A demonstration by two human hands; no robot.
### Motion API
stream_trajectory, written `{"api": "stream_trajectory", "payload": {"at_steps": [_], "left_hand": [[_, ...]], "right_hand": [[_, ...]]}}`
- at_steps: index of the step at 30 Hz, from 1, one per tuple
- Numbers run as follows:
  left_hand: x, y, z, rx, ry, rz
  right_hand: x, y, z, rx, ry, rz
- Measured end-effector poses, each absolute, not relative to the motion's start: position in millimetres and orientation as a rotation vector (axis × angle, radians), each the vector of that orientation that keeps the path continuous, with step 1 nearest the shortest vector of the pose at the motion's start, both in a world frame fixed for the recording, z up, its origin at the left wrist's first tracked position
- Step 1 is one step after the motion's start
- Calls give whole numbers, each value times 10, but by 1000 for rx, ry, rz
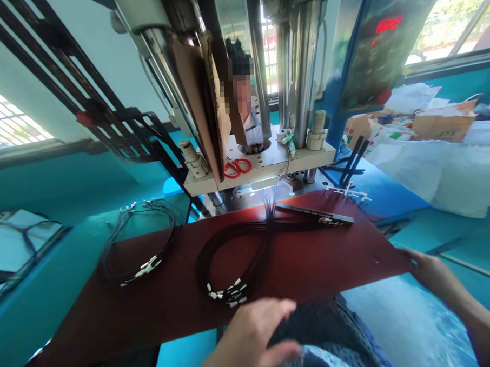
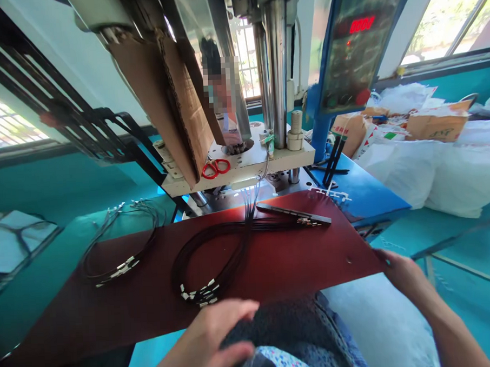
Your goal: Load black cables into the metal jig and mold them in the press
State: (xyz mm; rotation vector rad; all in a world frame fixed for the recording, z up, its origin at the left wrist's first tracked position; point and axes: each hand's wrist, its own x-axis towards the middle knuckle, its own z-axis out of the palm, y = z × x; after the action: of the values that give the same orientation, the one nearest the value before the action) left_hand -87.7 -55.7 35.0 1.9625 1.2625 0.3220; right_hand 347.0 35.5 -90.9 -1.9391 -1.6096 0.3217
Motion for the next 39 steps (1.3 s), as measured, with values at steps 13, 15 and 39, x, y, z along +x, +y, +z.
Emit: {"api": "stream_trajectory", "payload": {"at_steps": [13,15,39], "left_hand": [[341,1035,-7,2662,1484,47],[349,990,8,2643,1342,-24],[328,767,67,2594,1037,64]], "right_hand": [[2235,1045,-3,-1655,-2542,51],[2241,1117,6,-1700,-2559,183],[2362,417,-374,-1203,-1229,1035]]}}
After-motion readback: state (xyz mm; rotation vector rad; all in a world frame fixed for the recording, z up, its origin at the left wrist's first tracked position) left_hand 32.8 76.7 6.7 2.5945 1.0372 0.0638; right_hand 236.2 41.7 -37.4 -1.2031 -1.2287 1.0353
